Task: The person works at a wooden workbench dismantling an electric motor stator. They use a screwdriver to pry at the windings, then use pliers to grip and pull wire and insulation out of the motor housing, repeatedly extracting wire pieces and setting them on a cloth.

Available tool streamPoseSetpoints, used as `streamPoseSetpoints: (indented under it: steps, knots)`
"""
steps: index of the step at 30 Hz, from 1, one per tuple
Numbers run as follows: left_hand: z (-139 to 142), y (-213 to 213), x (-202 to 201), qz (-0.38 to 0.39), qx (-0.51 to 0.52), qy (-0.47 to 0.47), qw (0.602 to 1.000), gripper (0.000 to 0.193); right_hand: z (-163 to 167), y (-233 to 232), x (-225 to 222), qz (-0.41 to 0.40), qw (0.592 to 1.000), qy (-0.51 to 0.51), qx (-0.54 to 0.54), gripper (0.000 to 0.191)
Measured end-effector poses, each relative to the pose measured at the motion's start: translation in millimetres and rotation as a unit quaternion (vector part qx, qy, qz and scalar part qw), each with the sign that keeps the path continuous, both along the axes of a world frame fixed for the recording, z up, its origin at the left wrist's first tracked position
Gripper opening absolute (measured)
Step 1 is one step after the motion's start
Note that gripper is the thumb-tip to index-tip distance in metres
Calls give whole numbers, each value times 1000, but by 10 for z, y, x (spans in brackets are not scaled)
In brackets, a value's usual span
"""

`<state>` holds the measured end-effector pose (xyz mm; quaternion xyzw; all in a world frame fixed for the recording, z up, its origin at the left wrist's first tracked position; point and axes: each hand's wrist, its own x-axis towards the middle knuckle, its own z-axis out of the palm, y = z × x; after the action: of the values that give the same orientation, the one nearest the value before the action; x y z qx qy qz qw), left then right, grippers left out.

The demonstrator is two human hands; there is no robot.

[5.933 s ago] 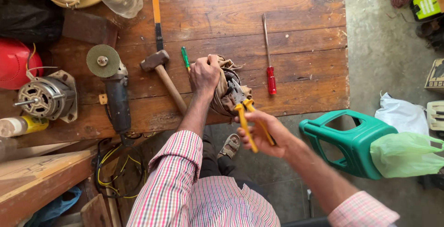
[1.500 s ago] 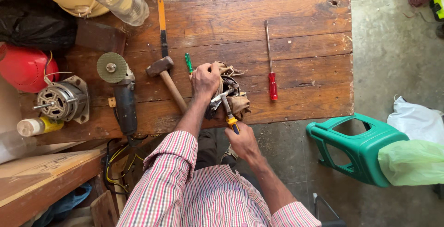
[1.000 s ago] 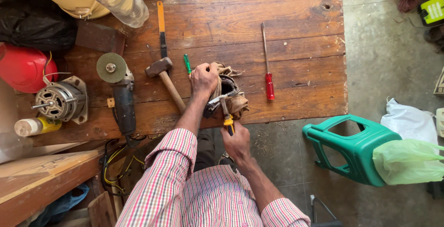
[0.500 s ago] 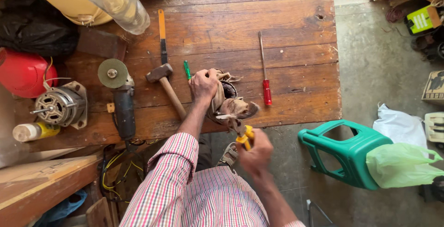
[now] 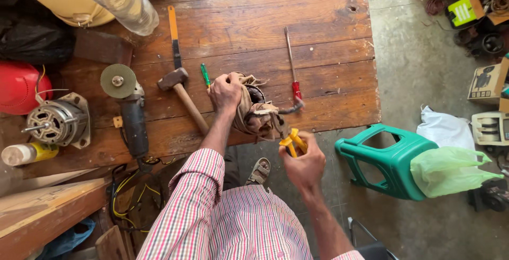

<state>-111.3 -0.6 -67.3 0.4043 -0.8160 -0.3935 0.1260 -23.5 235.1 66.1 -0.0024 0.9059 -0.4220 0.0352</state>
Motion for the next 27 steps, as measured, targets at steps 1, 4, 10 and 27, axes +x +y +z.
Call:
streamPoseSetpoints:
  steps: [1, 4, 10, 27]
  knots:
    - [22, -6, -5, 0, 0, -5, 1000, 40, 35, 17, -66, 19, 1000, 7, -5, 50]
    - [161, -6, 62, -3, -4, 21, 1000, 37, 132, 96, -146, 28, 998, -52, 32, 52]
    - [939, 284, 647, -173, -12, 282, 944, 24, 224, 279, 8, 27, 990, -119, 64, 55]
    - [1486, 1054, 1418, -273, -68, 241, 929, 12, 79, 783, 510, 61, 989, -132, -37, 36]
